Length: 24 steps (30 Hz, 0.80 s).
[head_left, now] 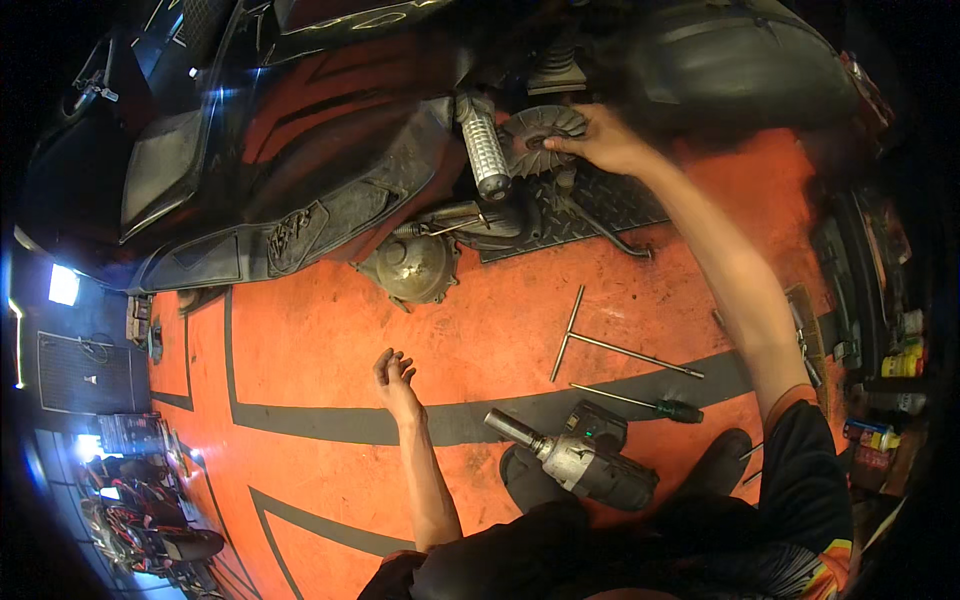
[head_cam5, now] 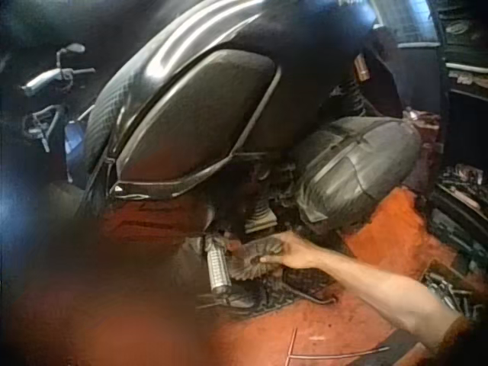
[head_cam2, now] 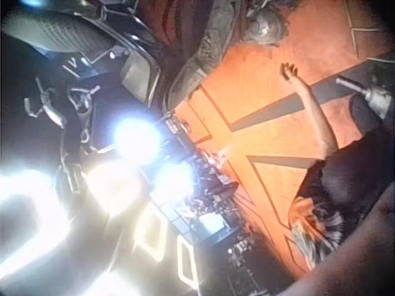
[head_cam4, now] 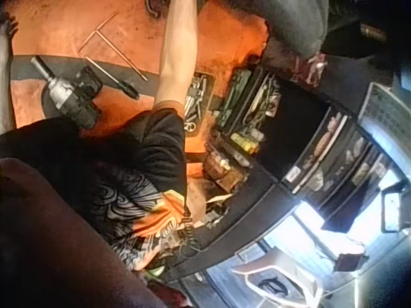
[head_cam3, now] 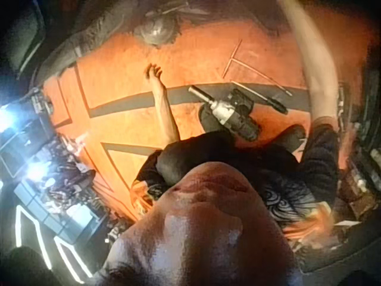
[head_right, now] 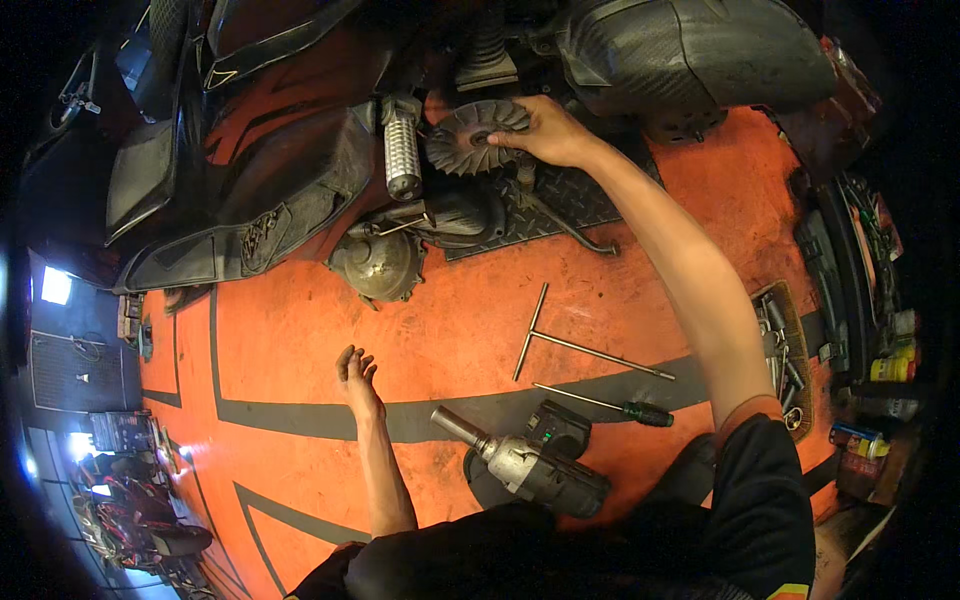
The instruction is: The person uses an impact wrench to remove bolts from the motorcycle engine, then removes the clutch bell, drive belt, and pulley components by hand, finally using a screwdriver to remove screws from the air filter housing.
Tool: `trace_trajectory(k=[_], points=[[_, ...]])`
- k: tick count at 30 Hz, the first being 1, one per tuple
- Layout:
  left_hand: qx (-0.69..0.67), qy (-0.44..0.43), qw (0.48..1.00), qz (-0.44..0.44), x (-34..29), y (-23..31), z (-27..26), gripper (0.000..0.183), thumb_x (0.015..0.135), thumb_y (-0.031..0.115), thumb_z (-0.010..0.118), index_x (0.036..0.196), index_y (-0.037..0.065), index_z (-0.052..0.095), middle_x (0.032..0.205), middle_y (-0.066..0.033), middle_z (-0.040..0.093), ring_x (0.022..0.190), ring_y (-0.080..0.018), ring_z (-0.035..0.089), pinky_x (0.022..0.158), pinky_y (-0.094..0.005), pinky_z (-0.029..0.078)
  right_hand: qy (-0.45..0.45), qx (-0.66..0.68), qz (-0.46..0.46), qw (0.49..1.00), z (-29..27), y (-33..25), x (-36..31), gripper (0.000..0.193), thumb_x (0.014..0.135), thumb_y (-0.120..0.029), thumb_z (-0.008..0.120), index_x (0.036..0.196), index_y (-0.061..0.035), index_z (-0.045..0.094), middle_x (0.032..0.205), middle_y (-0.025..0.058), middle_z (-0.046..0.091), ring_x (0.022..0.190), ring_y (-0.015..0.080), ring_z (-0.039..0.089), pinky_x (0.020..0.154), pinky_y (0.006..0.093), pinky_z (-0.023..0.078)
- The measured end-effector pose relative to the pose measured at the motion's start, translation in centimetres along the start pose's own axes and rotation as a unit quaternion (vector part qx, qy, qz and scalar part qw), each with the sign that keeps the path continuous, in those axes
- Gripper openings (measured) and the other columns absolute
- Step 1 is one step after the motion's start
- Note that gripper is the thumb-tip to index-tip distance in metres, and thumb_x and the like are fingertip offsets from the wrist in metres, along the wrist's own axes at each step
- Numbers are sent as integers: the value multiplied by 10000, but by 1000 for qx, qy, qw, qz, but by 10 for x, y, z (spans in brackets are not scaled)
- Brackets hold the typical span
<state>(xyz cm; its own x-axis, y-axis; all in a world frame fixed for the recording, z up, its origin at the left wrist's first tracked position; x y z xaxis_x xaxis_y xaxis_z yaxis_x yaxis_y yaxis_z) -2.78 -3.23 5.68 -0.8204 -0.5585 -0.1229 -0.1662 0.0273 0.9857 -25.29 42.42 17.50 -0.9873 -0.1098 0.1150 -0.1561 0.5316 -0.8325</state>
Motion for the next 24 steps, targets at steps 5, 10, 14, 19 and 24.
trace_trajectory(k=[5,10,14,19,24], points=[[-75,-126,986,-74,-13,-3,33,332,1030,206,572,1297,8,564,1146,-135,620,962,-221,650,846,-367,547,-25,115,-89,989,24,-8,-65,473,871,-262,797,1209,34,650,1103,190,728,1029,229,694,884,351,536],[-157,-382,856,-310,-41,-13,96,674,1026,531,481,1343,-62,513,1177,-210,641,937,-289,678,850,-378,570,13,88,-204,975,91,-18,-157,371,745,31,740,1108,-23,683,1062,129,711,948,282,705,796,380,565],[-221,-418,782,-405,-61,-18,128,736,1010,595,450,1314,-70,533,1183,-213,665,983,-291,700,884,-393,586,64,-57,-303,949,138,-14,-207,312,751,-57,742,1057,-113,723,1046,36,717,1022,222,682,837,369,566],[-213,-398,817,-360,-69,-33,136,305,969,142,648,1215,-28,590,1170,-157,685,1058,-230,693,927,-372,589,153,-111,-352,917,161,8,-244,212,799,-171,706,1006,-166,752,1162,46,686,1092,255,639,905,418,547],[-208,-403,835,-311,-84,-40,126,365,977,101,637,1303,-26,537,1220,-146,668,1115,-220,677,972,-357,584,156,113,-8,981,170,49,-250,446,930,-192,657,1364,-153,564,1347,179,561,1219,349,564,1021,465,487]])
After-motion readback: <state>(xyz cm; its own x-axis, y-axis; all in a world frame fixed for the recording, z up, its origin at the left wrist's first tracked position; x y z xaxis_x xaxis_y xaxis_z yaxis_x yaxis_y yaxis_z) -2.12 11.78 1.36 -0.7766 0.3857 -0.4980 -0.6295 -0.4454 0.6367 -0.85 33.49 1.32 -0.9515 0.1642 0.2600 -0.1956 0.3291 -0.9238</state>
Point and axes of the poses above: each hand's wrist, its own x-axis towards the middle knuckle, its own z-axis out of the palm, y = z × x, the point moved 4 cm from there along x, towards the middle knuckle
